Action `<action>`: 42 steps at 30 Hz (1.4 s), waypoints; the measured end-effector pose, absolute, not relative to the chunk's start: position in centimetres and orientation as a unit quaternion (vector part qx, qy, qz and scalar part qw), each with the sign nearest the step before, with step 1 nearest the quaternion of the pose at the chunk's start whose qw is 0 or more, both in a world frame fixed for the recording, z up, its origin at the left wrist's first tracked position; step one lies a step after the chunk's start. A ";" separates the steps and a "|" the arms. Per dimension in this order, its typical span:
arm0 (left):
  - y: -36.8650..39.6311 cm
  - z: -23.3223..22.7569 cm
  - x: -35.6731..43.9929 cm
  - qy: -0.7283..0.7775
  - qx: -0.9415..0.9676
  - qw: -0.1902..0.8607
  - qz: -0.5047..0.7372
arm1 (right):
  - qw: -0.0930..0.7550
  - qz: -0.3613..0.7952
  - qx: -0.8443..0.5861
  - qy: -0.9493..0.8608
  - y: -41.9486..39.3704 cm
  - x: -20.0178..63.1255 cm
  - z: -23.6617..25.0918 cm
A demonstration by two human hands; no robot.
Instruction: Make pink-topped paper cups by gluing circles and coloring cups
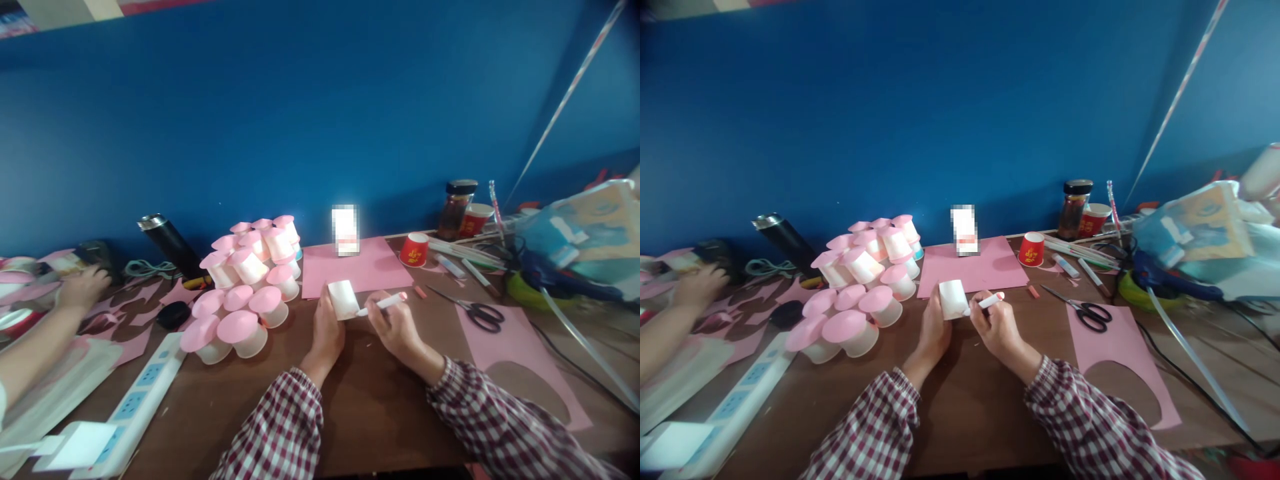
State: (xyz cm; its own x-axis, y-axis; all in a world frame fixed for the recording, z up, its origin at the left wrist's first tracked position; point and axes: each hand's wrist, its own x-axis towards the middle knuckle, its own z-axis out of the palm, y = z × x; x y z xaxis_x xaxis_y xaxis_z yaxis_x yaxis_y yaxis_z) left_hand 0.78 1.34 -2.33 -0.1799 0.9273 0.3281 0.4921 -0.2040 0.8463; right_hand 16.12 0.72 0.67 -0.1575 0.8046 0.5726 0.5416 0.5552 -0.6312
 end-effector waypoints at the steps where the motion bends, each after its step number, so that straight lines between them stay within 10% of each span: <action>1: 1.3 -2.3 0.8 0.590 0.597 0.225 0.494 | 0.469 0.140 -0.451 -0.747 0.7 16.1 0.6; 42: 0.7 -2.0 1.3 0.560 0.596 0.264 0.512 | 0.507 0.126 -0.472 -0.711 0.9 16.3 0.8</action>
State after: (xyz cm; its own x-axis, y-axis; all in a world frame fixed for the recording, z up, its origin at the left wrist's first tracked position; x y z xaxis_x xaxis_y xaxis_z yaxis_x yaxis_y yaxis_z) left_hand 1.35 0.74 -2.04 -0.1505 0.9375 0.3139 0.3964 -0.2337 0.8878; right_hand 16.31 0.89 0.77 -0.0415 0.7979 0.6013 0.5422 0.5235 -0.6572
